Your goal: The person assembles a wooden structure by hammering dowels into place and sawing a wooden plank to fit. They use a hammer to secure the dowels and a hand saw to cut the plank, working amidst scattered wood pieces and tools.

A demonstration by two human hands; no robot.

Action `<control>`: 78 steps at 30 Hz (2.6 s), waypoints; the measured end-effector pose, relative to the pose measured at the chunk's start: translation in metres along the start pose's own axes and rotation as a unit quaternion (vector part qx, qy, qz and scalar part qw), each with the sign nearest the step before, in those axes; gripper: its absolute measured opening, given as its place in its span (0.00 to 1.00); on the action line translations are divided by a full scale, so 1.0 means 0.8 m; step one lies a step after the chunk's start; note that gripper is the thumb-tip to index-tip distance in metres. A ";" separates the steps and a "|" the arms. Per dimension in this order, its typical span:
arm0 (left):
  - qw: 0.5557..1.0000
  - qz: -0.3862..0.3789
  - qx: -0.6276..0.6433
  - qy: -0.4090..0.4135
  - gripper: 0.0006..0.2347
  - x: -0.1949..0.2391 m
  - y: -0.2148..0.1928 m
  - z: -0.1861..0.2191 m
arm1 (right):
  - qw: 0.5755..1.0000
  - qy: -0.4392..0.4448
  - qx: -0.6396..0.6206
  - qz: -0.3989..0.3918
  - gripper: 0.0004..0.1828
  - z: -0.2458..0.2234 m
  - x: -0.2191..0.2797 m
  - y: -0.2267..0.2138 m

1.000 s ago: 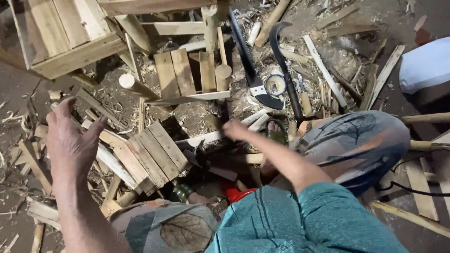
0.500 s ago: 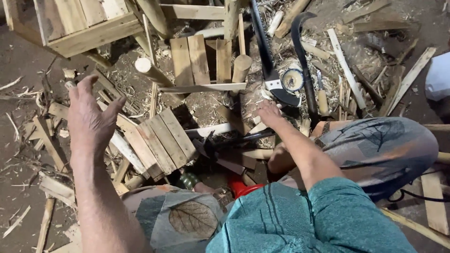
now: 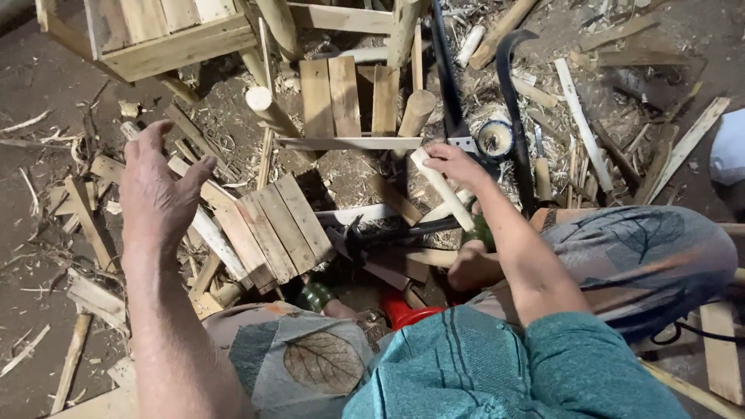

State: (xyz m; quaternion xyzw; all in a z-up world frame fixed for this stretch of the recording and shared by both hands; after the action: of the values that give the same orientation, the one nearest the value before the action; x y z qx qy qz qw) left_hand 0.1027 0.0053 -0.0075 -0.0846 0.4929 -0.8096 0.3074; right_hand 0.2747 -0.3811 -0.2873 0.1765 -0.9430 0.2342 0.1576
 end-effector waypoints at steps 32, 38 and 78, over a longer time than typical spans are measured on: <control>0.996 -0.016 0.078 -0.034 0.24 0.009 -0.014 -0.001 | 0.935 0.214 -0.170 -0.228 0.15 0.013 0.076 0.104; 0.997 -0.020 0.065 -0.021 0.24 0.011 -0.020 0.009 | 0.870 0.234 -0.320 -0.292 0.23 -0.067 0.090 0.122; 0.996 -0.066 -0.062 0.004 0.26 0.001 0.021 0.059 | 0.922 0.035 0.148 0.356 0.11 0.093 -0.072 -0.126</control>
State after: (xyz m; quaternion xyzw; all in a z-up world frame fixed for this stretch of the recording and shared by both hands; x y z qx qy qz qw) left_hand 0.1294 -0.0360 0.0016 -0.1320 0.5366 -0.7964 0.2456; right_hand 0.3511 -0.4863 -0.3329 -0.1575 -0.8921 0.4180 0.0684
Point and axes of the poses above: each hand's wrist, its own x-axis away from the middle knuckle, its own y-axis out of the palm, z = x × y, the point moved 5 cm from there along -x, towards the middle knuckle, and after that the axes turned 15 degrees about z, right-handed, at the moved point
